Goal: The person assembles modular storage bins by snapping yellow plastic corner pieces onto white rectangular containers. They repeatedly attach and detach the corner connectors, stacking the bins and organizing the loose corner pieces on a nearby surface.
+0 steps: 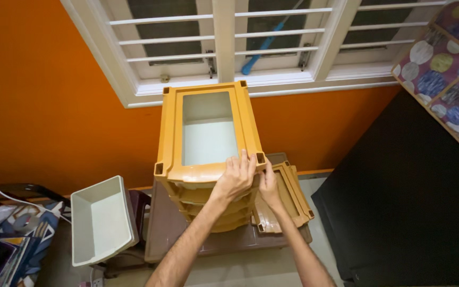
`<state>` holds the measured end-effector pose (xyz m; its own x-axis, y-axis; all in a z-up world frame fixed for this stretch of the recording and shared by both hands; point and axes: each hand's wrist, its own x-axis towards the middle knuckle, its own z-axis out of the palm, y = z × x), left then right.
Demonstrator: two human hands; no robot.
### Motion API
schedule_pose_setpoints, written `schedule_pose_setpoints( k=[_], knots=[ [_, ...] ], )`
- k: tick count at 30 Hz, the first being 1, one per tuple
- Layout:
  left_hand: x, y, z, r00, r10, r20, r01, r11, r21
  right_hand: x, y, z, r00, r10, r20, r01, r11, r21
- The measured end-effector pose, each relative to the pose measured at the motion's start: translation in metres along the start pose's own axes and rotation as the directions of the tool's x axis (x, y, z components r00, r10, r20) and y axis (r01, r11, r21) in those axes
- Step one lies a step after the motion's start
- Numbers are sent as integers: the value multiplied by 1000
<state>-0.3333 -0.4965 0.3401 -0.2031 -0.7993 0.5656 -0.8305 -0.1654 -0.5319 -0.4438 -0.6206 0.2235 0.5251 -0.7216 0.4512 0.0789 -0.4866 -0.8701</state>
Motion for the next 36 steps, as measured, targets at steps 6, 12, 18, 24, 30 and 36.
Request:
schedule_pose_setpoints(
  k=[6,12,18,24,30,36],
  knots=[
    [-3,-2,5,1000,16,-6,-16,999,29,-2,-2,8,998,-39,-44,39,999,10],
    [-1,-2,8,1000,13,-25,-13,1000,6,0,-6,7,996,-78,-44,77,997,-10],
    [10,-9,-14,986,-90,138,129,942,-310,3,0,-6,997,6,82,-14,994,106],
    [39,-18,-25,988,97,124,-53,947,-316,14,3,-22,943,141,300,-226,935,272],
    [61,-31,-10,887,338,314,-208,901,-380,0,8,8,996,34,79,-53,966,253],
    [65,-25,-5,869,387,307,-245,878,-412,2,26,30,989,-46,-142,59,994,87]
  ],
)
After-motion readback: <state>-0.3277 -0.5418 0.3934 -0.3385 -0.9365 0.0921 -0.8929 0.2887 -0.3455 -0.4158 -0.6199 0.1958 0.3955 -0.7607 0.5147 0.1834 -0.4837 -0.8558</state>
